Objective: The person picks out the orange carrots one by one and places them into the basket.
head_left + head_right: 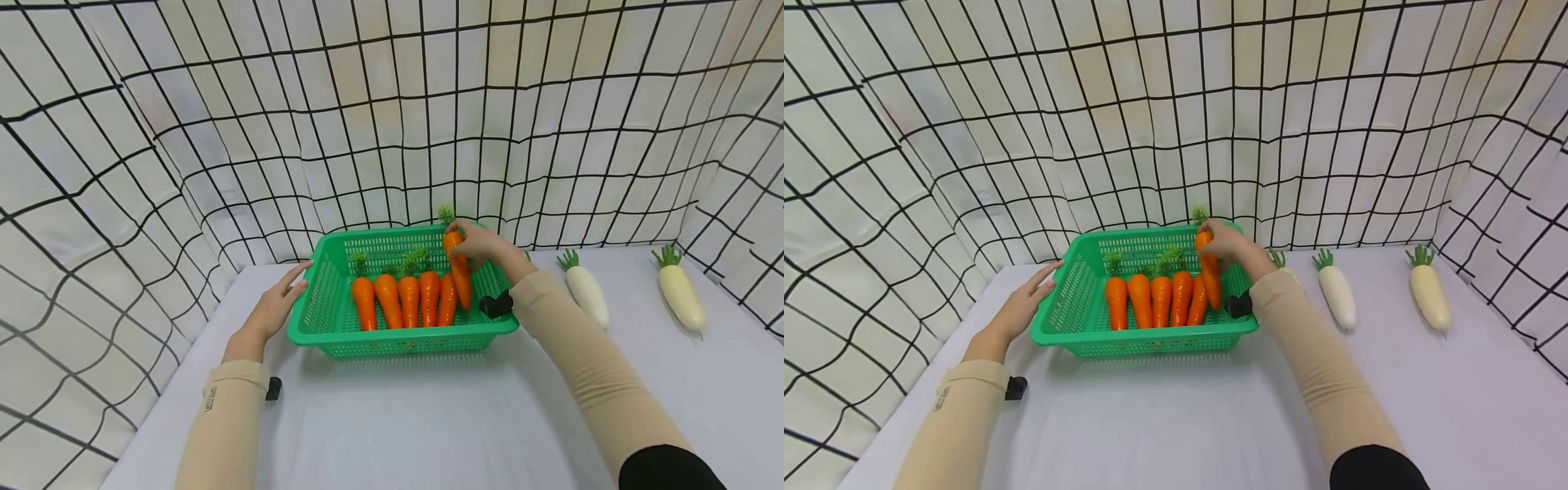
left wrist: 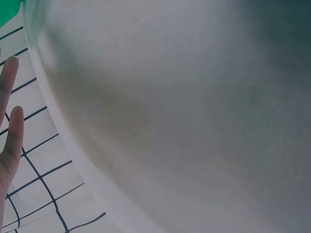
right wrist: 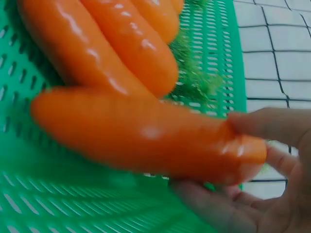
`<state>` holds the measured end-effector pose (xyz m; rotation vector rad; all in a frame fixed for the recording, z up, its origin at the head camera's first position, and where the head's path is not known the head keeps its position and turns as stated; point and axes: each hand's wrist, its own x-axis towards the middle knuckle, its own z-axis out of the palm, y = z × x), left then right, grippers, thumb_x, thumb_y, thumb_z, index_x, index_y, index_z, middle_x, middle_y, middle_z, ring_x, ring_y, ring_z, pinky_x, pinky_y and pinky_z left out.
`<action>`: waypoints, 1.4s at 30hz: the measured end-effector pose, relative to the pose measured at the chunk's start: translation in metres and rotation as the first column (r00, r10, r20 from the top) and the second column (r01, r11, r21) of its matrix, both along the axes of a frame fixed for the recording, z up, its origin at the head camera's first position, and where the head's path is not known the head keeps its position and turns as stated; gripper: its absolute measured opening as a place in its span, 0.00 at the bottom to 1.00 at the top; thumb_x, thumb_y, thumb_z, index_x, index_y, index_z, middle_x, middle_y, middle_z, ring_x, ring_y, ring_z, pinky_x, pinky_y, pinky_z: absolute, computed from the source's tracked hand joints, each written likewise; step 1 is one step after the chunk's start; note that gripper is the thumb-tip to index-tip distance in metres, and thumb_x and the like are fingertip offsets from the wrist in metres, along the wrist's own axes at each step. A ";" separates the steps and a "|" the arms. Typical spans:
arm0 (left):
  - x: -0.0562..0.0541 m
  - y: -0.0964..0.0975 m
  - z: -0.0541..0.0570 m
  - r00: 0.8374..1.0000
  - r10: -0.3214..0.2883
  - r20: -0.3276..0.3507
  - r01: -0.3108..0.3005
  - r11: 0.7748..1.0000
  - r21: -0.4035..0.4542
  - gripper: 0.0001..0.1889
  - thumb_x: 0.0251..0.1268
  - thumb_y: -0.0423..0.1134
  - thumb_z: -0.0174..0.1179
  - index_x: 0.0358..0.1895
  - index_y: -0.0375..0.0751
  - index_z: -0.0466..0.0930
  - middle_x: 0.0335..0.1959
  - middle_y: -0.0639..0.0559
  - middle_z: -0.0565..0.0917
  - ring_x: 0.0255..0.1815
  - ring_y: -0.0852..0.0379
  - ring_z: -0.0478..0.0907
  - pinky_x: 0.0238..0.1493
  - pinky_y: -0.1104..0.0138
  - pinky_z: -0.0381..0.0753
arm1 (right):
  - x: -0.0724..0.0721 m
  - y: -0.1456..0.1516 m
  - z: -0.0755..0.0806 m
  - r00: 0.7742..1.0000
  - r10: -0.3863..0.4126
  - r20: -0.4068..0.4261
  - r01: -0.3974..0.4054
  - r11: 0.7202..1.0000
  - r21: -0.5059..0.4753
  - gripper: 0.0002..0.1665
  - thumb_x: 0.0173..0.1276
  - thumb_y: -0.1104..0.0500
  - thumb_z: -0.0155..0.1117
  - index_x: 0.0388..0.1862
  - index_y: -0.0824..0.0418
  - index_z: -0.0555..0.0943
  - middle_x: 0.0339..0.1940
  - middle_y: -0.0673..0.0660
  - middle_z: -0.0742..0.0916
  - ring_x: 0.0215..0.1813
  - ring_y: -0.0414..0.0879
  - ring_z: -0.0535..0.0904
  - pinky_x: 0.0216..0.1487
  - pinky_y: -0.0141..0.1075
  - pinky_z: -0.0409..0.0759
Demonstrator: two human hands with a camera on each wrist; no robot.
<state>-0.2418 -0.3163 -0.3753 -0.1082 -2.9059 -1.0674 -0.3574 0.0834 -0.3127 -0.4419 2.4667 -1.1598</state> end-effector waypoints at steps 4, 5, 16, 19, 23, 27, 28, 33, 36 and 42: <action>0.000 0.001 -0.002 1.000 0.001 0.009 -0.001 1.000 0.006 0.34 0.82 0.65 0.35 0.84 0.61 0.49 0.76 0.26 0.61 0.73 0.21 0.59 0.65 0.25 0.57 | 0.002 -0.007 -0.007 1.000 -0.003 -0.028 0.008 0.984 0.176 0.34 0.76 0.65 0.55 0.78 0.61 0.59 0.68 0.73 0.66 0.60 0.66 0.75 0.47 0.50 0.87; 0.001 0.001 -0.002 1.000 0.002 0.012 -0.002 1.000 0.006 0.34 0.82 0.65 0.35 0.84 0.61 0.49 0.76 0.26 0.61 0.73 0.21 0.59 0.65 0.25 0.58 | 0.003 -0.009 -0.008 0.999 -0.002 -0.033 0.009 0.976 0.218 0.34 0.76 0.65 0.56 0.78 0.61 0.59 0.68 0.73 0.66 0.58 0.64 0.75 0.45 0.48 0.87; -0.001 0.001 0.001 1.000 -0.001 -0.004 0.001 1.000 -0.011 0.33 0.83 0.64 0.35 0.84 0.60 0.49 0.74 0.24 0.62 0.72 0.19 0.60 0.65 0.25 0.58 | 0.008 -0.016 -0.008 0.999 0.023 0.022 -0.029 0.925 0.378 0.40 0.80 0.62 0.53 0.83 0.67 0.49 0.71 0.73 0.70 0.47 0.59 0.85 0.41 0.43 0.88; -0.001 0.000 0.001 1.000 -0.004 -0.006 0.004 1.000 -0.011 0.33 0.83 0.63 0.35 0.84 0.59 0.49 0.74 0.24 0.63 0.72 0.20 0.60 0.65 0.25 0.58 | 0.009 -0.016 -0.011 0.995 0.049 0.084 -0.076 0.933 0.352 0.42 0.80 0.63 0.53 0.83 0.69 0.45 0.76 0.74 0.65 0.53 0.61 0.84 0.43 0.43 0.88; 0.000 0.000 0.000 1.000 -0.005 -0.003 0.005 1.000 -0.004 0.33 0.83 0.63 0.35 0.84 0.59 0.49 0.74 0.24 0.62 0.72 0.20 0.60 0.65 0.25 0.58 | 0.009 -0.015 -0.016 0.972 0.089 0.217 -0.152 0.943 0.296 0.47 0.77 0.68 0.54 0.84 0.68 0.40 0.81 0.73 0.57 0.61 0.61 0.81 0.47 0.42 0.87; 0.000 0.001 0.001 1.000 -0.003 -0.002 0.003 1.000 -0.001 0.33 0.83 0.63 0.35 0.84 0.59 0.49 0.75 0.25 0.62 0.73 0.21 0.60 0.65 0.25 0.57 | 0.007 -0.014 -0.017 0.955 0.112 0.273 -0.187 0.946 0.265 0.48 0.75 0.72 0.54 0.85 0.67 0.40 0.82 0.72 0.54 0.60 0.61 0.82 0.49 0.43 0.87; 0.000 0.001 0.001 1.000 -0.003 -0.002 0.003 1.000 0.000 0.33 0.83 0.63 0.35 0.84 0.60 0.50 0.75 0.25 0.62 0.73 0.21 0.60 0.65 0.25 0.57 | 0.006 -0.013 -0.017 0.956 0.120 0.269 -0.193 0.945 0.265 0.49 0.75 0.73 0.55 0.84 0.67 0.40 0.82 0.72 0.54 0.59 0.61 0.82 0.48 0.43 0.87; -0.001 0.001 0.001 1.000 -0.002 0.002 0.002 1.000 0.003 0.33 0.83 0.64 0.35 0.84 0.61 0.49 0.76 0.26 0.61 0.73 0.21 0.59 0.65 0.25 0.57 | 0.003 -0.011 -0.020 0.952 0.126 0.280 -0.194 0.953 0.232 0.48 0.73 0.75 0.56 0.84 0.68 0.43 0.81 0.72 0.57 0.58 0.60 0.82 0.47 0.42 0.87; -0.001 0.001 0.001 1.000 -0.002 0.005 0.002 1.000 0.004 0.33 0.83 0.64 0.35 0.84 0.61 0.49 0.76 0.26 0.60 0.73 0.21 0.59 0.66 0.25 0.56 | 0.003 -0.011 -0.022 0.956 0.127 0.264 -0.193 0.952 0.238 0.47 0.72 0.75 0.57 0.84 0.68 0.47 0.80 0.73 0.60 0.56 0.59 0.83 0.46 0.41 0.88; 0.000 0.002 0.001 1.000 -0.003 0.010 0.003 1.000 0.008 0.33 0.83 0.64 0.34 0.84 0.59 0.49 0.76 0.26 0.60 0.73 0.21 0.58 0.66 0.25 0.56 | 0.008 -0.011 -0.026 0.967 0.136 0.214 -0.190 0.949 0.252 0.43 0.72 0.74 0.60 0.82 0.66 0.57 0.79 0.72 0.62 0.50 0.58 0.86 0.45 0.40 0.88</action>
